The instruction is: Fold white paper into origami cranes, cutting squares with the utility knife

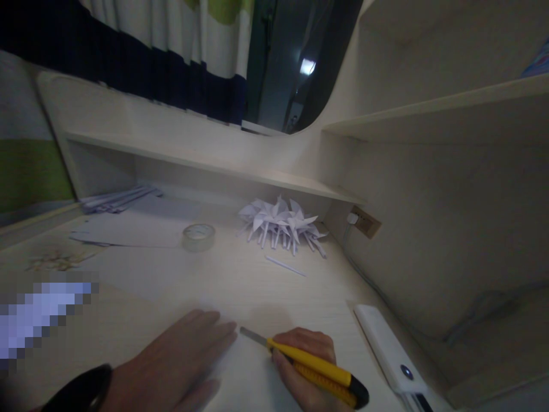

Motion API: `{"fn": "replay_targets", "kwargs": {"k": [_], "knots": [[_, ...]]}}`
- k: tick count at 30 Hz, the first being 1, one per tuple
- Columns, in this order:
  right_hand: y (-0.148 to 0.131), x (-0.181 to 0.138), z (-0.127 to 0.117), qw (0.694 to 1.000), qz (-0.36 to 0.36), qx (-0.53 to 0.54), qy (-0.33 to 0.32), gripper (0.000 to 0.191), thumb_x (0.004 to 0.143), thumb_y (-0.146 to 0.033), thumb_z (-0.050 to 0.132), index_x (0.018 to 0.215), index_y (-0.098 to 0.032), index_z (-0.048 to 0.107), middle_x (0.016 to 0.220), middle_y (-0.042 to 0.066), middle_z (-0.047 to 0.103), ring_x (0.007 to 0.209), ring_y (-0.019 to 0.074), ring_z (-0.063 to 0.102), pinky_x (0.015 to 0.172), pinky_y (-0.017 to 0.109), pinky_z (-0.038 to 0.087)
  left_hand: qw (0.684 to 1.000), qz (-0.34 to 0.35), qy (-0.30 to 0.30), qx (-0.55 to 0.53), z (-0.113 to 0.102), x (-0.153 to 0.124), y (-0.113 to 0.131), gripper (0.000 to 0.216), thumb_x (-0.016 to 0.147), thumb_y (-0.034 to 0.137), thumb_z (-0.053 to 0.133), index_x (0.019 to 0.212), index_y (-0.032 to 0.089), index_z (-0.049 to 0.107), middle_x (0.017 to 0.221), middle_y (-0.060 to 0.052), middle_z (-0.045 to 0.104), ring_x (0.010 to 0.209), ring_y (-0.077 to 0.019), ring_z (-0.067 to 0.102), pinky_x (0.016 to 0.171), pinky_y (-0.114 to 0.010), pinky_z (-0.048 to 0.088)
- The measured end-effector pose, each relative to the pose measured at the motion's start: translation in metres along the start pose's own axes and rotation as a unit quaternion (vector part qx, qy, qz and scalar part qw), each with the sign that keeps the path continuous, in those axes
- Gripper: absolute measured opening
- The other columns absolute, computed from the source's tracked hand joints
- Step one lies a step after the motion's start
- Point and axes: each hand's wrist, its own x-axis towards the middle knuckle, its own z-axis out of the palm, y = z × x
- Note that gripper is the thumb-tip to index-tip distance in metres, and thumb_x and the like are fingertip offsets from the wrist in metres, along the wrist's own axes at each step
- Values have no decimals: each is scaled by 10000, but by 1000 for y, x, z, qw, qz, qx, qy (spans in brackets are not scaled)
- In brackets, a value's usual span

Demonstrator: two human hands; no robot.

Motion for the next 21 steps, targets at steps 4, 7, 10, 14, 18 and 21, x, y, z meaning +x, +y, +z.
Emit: {"fn": "replay_targets", "kwargs": {"k": [4, 7, 10, 14, 18, 21], "knots": [[3, -2, 0, 1000, 0, 0, 2, 99, 827, -334, 640, 827, -301, 733, 786, -9, 747, 714, 188, 698, 706, 309, 565, 1000, 2, -16, 22, -4, 2, 2, 452, 786, 250, 548, 1224, 140, 549, 1192, -123, 638, 1029, -328, 586, 911, -499, 449], [4, -3, 0, 1000, -2, -3, 4, 92, 822, -335, 646, 850, -309, 729, 803, -9, 748, 749, 199, 699, 707, 324, 568, 999, 7, -32, 30, -4, 2, 1, 462, 799, 276, 548, 1237, 130, 540, 1208, -126, 628, 1030, -330, 582, 910, -506, 448], [4, -2, 0, 1000, -3, 8, -5, 104, 829, -331, 628, 848, -305, 728, 803, 2, 748, 744, 205, 698, 682, 329, 581, 999, 12, -24, 27, -4, 2, 1, 471, 812, 287, 550, 1251, 117, 527, 1205, -136, 627, 1040, -345, 577, 903, -520, 444], [1, -1, -1, 1000, -5, 13, -16, 126, 839, -333, 608, 842, -293, 727, 796, 15, 749, 717, 208, 697, 667, 332, 590, 1000, 4, -15, 17, -4, 2, 1, 466, 797, 277, 554, 1239, 131, 536, 1191, -131, 635, 1024, -341, 588, 905, -514, 444], [-3, 0, -2, 999, -23, -17, 39, 96, 816, -338, 640, 828, -297, 726, 776, 10, 749, 723, 221, 698, 680, 349, 579, 1000, 8, -8, 18, -3, 1, 0, 458, 808, 272, 533, 1250, 154, 526, 1203, -117, 634, 1037, -329, 582, 918, -495, 440], [-4, 2, -2, 999, -26, -23, 32, 83, 814, -328, 648, 819, -298, 725, 768, -5, 747, 712, 207, 700, 694, 335, 574, 1000, 5, 6, 8, -2, -1, -1, 457, 818, 298, 528, 1257, 171, 518, 1210, -109, 630, 1028, -312, 585, 922, -469, 439]]}}
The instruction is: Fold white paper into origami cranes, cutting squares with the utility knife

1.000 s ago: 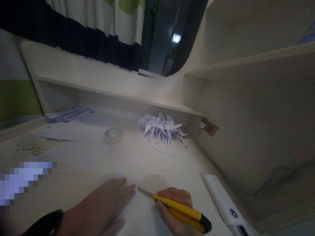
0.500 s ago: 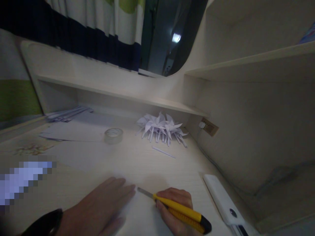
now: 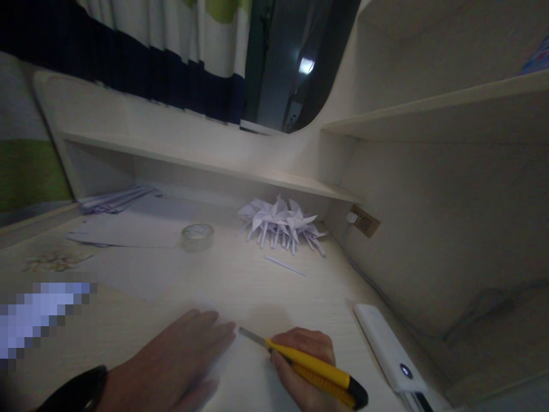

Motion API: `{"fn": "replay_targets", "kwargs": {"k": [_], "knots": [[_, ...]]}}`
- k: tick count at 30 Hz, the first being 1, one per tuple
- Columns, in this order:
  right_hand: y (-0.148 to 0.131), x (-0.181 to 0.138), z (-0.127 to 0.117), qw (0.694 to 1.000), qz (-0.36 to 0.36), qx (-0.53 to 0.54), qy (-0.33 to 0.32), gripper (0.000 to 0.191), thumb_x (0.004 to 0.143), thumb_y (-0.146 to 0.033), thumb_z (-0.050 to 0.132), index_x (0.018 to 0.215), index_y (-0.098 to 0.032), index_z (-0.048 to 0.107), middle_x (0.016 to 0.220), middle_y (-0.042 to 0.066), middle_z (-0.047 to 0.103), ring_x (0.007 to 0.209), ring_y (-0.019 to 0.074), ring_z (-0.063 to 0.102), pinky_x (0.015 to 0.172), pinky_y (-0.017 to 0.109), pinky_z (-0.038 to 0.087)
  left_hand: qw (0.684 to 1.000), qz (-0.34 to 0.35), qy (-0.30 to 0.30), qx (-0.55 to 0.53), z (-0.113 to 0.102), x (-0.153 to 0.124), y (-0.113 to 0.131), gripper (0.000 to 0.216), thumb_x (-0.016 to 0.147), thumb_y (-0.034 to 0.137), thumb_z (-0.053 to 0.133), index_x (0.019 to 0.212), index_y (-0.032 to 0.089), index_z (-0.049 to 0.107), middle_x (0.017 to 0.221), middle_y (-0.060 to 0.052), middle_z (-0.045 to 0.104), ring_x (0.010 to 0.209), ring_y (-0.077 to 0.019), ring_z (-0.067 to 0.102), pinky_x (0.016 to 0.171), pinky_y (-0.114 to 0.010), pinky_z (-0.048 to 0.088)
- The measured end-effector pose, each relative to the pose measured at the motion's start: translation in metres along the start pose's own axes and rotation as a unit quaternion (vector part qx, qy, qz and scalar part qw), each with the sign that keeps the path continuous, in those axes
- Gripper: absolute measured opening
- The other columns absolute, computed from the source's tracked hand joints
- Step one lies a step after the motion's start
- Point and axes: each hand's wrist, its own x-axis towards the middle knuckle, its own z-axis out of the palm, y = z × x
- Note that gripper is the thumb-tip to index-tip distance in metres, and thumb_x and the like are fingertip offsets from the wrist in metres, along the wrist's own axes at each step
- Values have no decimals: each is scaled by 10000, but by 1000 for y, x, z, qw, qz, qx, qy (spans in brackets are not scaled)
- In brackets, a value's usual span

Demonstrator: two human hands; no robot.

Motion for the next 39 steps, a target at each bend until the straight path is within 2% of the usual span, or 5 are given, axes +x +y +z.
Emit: {"fn": "replay_targets", "kwargs": {"k": [4, 16, 28, 34, 39], "knots": [[4, -1, 1, 998, 12, 49, -46, 96, 833, -315, 630, 839, -295, 724, 795, -8, 746, 709, 195, 697, 675, 319, 579, 1000, -3, 7, -4, 2, -2, 0, 470, 809, 311, 548, 1258, 173, 525, 1221, -107, 626, 1049, -317, 581, 925, -470, 438], [7, -3, 1, 997, 1, 64, -44, 102, 816, -269, 656, 870, -320, 726, 810, -34, 745, 725, 176, 699, 709, 287, 571, 1000, -2, -11, -9, 0, -2, -6, 473, 810, 245, 527, 1280, 185, 527, 1284, -77, 595, 1121, -315, 568, 959, -478, 448], [-1, 10, -5, 978, 160, 133, 7, 166, 829, -361, 633, 844, -238, 743, 784, 41, 736, 702, 206, 701, 658, 273, 590, 988, 2, -12, -154, -11, 0, -15, 456, 772, 58, 415, 1142, 252, 599, 1156, -23, 664, 1163, -223, 536, 986, -412, 424], [4, 6, -4, 949, 219, 223, 36, 197, 788, -376, 683, 883, -211, 738, 810, 66, 737, 679, 226, 712, 604, 275, 597, 981, -34, -11, -188, 6, 3, -20, 226, 862, 106, 404, 892, 195, 610, 901, -41, 655, 887, -189, 582, 847, -340, 454], [6, 7, -2, 933, 252, 246, 73, 241, 758, -396, 711, 883, -191, 731, 789, 78, 742, 671, 243, 712, 593, 292, 600, 989, -111, 12, -92, 29, 9, -17, 178, 927, 282, 479, 998, 179, 606, 930, -57, 633, 902, -227, 545, 843, -386, 412]]}}
